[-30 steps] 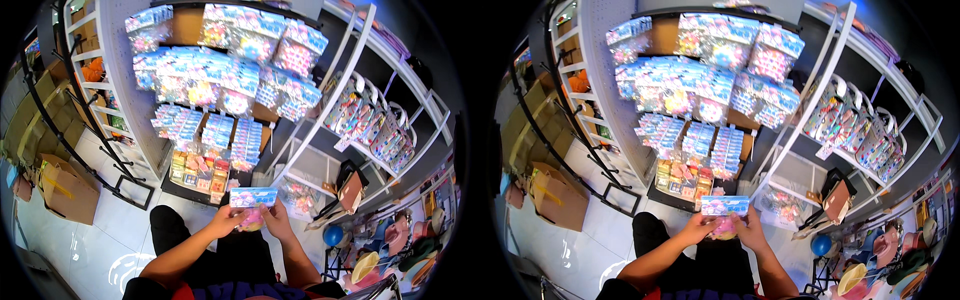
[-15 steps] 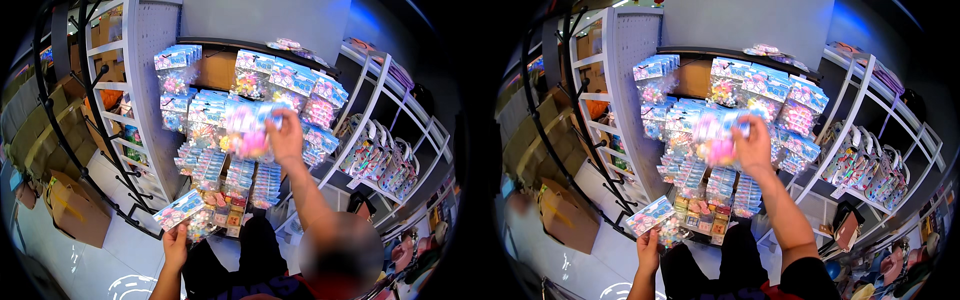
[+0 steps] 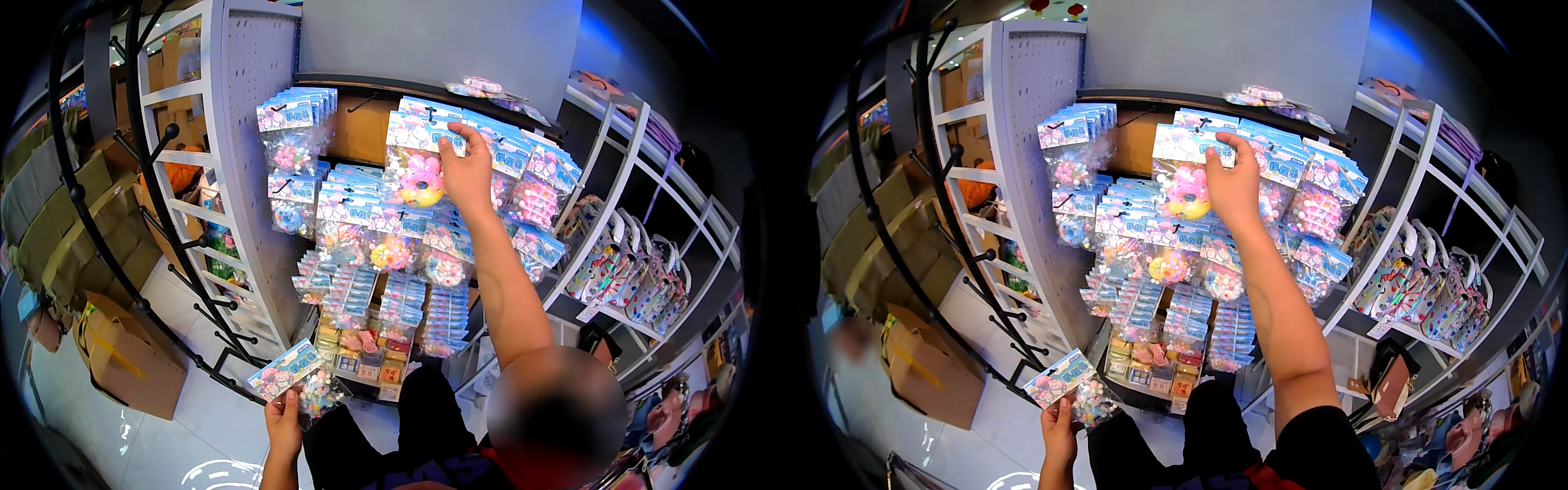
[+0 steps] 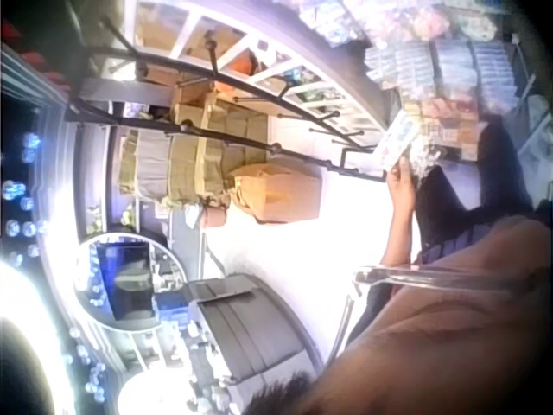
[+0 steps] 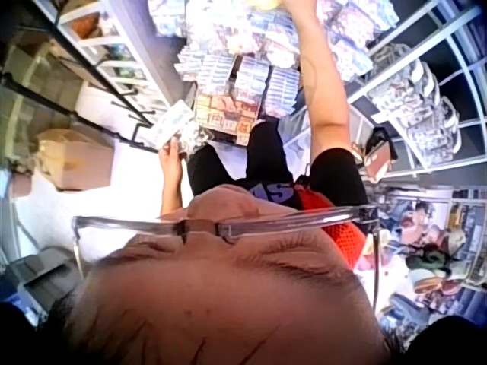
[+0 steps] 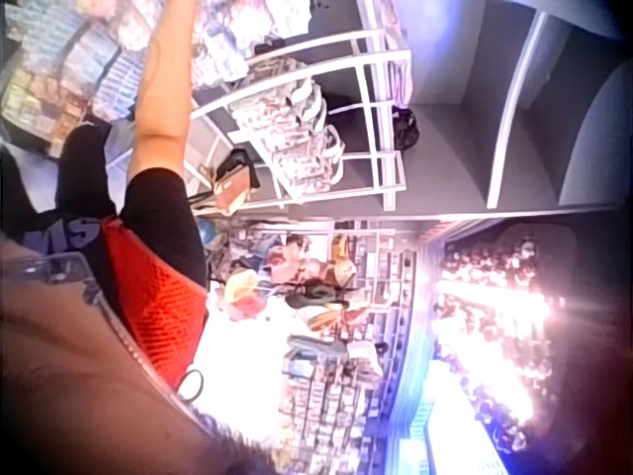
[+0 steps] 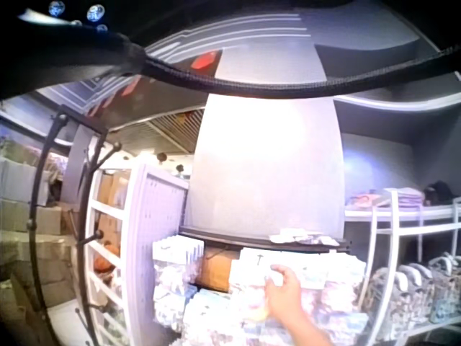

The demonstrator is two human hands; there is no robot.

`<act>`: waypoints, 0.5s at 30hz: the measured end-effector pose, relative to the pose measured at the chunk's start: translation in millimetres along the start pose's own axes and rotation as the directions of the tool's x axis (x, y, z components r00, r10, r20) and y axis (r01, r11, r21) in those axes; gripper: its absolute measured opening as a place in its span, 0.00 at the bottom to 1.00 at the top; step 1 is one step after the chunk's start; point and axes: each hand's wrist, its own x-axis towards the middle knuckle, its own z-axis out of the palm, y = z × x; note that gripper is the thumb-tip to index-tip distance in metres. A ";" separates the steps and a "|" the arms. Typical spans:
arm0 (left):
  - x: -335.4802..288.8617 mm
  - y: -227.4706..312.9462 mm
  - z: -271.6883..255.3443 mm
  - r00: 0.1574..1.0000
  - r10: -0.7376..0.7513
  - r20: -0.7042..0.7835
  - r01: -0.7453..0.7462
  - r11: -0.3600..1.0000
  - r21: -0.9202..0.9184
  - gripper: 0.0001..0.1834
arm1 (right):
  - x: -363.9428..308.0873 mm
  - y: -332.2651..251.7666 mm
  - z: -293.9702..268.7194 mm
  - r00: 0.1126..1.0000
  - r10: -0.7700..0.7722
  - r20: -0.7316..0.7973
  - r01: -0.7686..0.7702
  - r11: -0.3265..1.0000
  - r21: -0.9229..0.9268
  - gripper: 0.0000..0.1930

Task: The person picks up several packaged toys from a shelf and hangs them individually onto display hooks on a nearby rack.

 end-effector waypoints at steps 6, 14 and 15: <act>-2.7 11.2 6.6 0.996 -0.072 -0.049 0.068 0.994 -0.082 0.14 | -38.6 -18.7 10.7 0.897 -0.442 0.033 0.358 0.680 -0.639 0.28; -5.4 23.6 13.4 0.995 -0.098 -0.015 0.097 0.995 -0.032 0.16 | -18.1 24.3 38.9 0.862 -0.395 0.317 0.416 0.195 -0.888 0.39; -6.3 23.6 14.3 0.995 -0.098 -0.019 0.097 0.995 -0.033 0.16 | -14.2 25.7 43.5 0.880 -0.365 0.304 0.392 0.198 -0.898 0.39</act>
